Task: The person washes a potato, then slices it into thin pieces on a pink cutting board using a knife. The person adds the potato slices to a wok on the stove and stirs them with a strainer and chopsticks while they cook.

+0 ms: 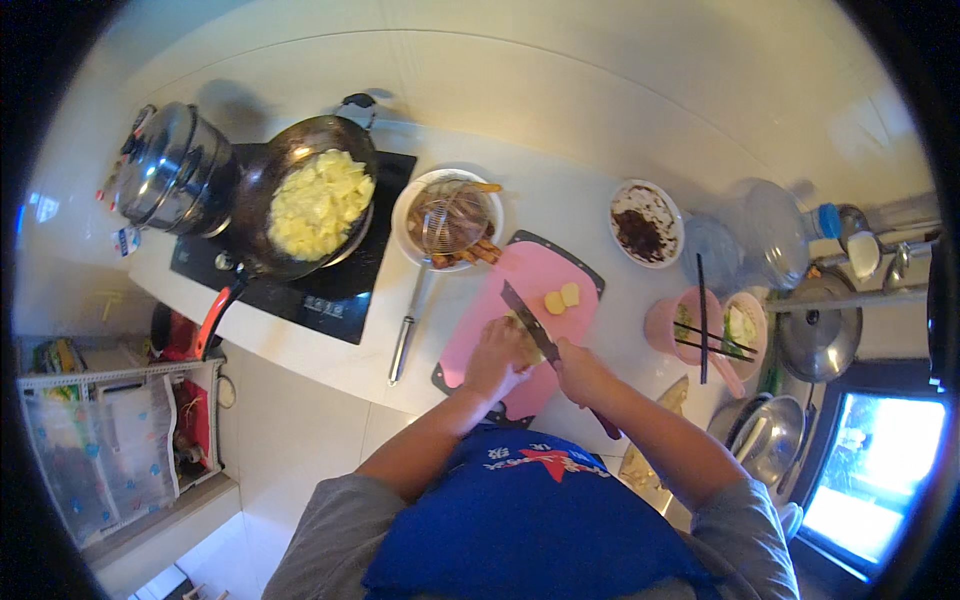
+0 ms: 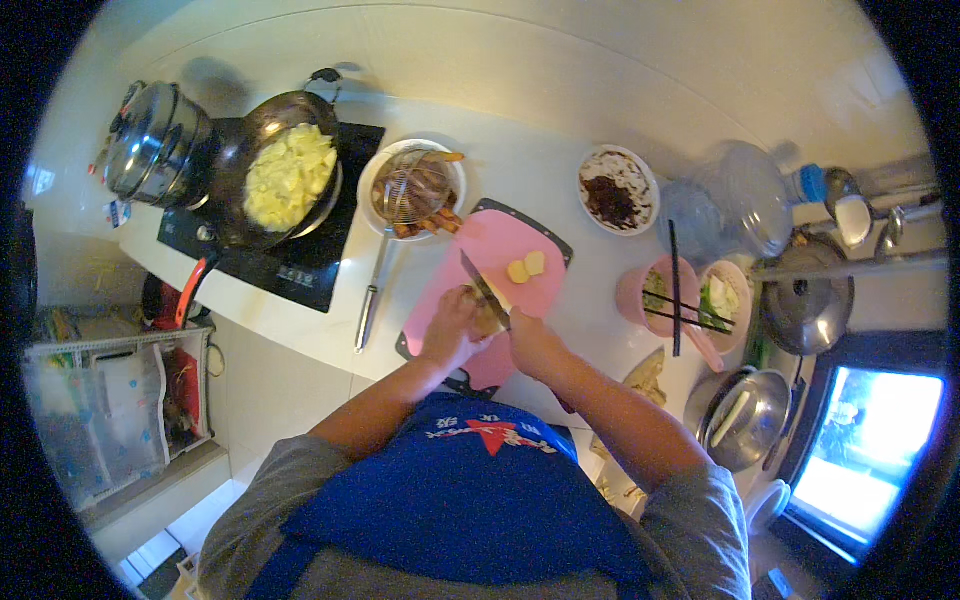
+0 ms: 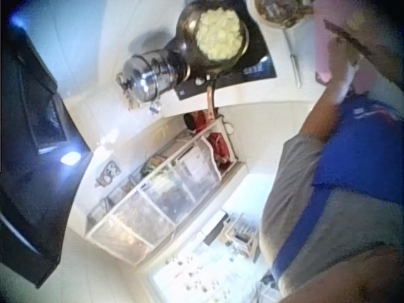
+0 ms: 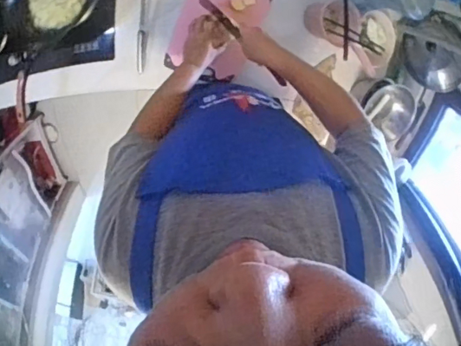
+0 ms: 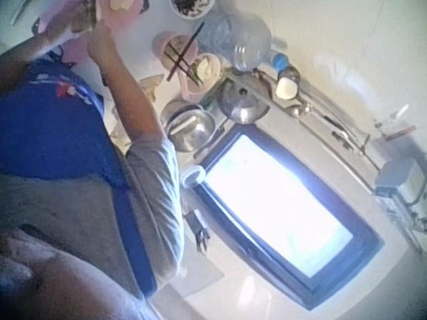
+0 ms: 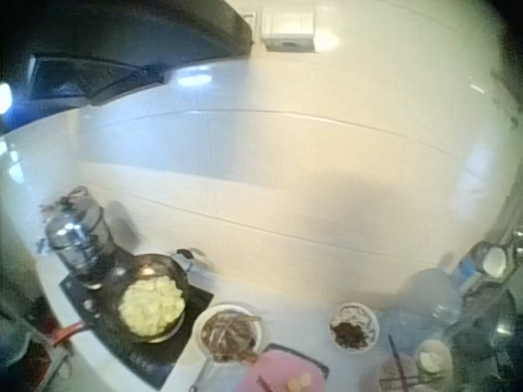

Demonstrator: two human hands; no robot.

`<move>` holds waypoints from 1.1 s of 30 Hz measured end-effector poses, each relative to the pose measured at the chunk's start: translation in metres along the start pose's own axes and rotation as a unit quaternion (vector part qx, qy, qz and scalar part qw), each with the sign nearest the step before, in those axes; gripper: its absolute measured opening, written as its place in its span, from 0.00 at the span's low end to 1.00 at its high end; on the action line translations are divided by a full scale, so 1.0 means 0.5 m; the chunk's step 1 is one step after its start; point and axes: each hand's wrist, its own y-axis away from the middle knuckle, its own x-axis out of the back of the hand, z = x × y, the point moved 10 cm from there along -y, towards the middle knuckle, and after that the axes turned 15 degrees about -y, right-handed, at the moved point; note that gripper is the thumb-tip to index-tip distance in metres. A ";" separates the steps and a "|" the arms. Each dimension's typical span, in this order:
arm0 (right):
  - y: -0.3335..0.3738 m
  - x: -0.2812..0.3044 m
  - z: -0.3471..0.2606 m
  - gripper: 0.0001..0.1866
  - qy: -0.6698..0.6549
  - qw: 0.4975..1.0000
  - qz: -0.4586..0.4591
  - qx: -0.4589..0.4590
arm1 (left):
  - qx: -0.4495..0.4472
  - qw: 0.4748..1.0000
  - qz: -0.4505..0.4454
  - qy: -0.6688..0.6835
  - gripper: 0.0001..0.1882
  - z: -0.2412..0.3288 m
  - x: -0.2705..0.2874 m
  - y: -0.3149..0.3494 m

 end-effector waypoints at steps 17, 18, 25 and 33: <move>0.131 0.007 0.106 0.09 -0.277 0.961 0.005 -0.001 | 0.275 0.647 -0.093 0.705 0.47 -0.036 -0.083 0.025; 0.132 0.009 0.106 0.08 -0.284 0.959 0.006 0.014 | 0.268 0.656 -0.089 0.700 0.46 -0.031 -0.068 0.023; 0.160 0.066 0.032 0.07 -0.234 0.971 -0.041 0.035 | 0.207 0.730 -0.096 0.644 0.46 -0.044 -0.038 0.037; 0.187 0.175 0.057 0.08 -0.241 0.969 0.057 -0.011 | 0.235 0.781 -0.072 0.574 0.47 -0.126 0.008 0.043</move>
